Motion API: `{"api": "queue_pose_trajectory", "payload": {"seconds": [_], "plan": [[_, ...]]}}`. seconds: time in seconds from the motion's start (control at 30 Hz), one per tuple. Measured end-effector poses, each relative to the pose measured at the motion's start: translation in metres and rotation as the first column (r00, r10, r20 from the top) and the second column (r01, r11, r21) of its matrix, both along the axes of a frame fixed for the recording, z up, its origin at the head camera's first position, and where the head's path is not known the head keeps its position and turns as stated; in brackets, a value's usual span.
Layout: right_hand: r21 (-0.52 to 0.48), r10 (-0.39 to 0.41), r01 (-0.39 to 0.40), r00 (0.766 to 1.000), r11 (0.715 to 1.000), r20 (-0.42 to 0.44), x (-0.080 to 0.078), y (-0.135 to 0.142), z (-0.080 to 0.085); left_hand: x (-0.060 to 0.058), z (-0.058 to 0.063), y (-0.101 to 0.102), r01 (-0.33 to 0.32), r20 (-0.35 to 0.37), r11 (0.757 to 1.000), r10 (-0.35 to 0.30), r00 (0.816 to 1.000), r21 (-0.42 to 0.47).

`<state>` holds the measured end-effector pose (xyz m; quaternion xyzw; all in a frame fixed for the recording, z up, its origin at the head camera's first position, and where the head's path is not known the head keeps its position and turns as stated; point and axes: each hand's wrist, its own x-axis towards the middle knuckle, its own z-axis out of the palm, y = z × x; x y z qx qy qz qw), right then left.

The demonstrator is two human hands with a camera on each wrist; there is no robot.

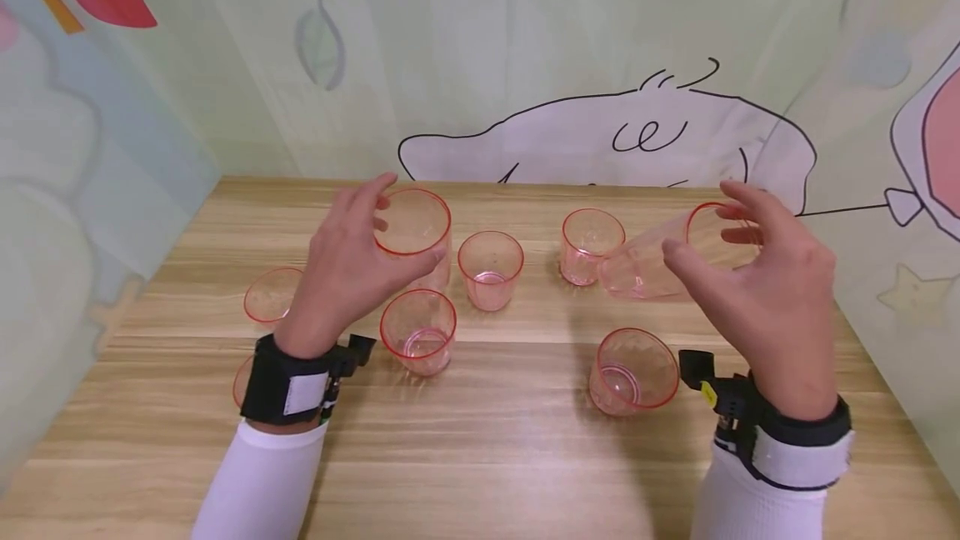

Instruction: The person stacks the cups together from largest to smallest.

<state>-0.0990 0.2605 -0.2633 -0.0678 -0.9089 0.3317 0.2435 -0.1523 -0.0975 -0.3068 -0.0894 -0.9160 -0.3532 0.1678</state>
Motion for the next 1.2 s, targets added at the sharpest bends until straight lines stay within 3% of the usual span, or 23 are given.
{"api": "queue_pose_trajectory", "payload": {"seconds": [0.3, 0.67, 0.9, 1.2], "plan": [[-0.038, 0.046, -0.049, 0.995, 0.998, -0.087, 0.000, -0.008, 0.001, 0.001, -0.001, 0.002, 0.029, -0.020, 0.999, -0.029, 0.999, -0.021], [-0.069, 0.050, -0.062, 0.986, 0.996, -0.161, 0.000, -0.013, 0.001, 0.003, -0.002, 0.005, 0.085, 0.048, 0.994, -0.082, 0.995, -0.072], [-0.072, 0.047, -0.065, 0.974, 0.995, -0.222, 0.001, -0.019, 0.000, 0.006, -0.002, 0.010, 0.158, 0.124, 0.983, -0.147, 0.981, -0.089], [-0.086, 0.069, -0.097, 0.956, 0.992, -0.284, 0.002, -0.026, 0.002, 0.009, -0.001, 0.011, 0.238, 0.158, 0.966, -0.221, 0.963, -0.098]]}}
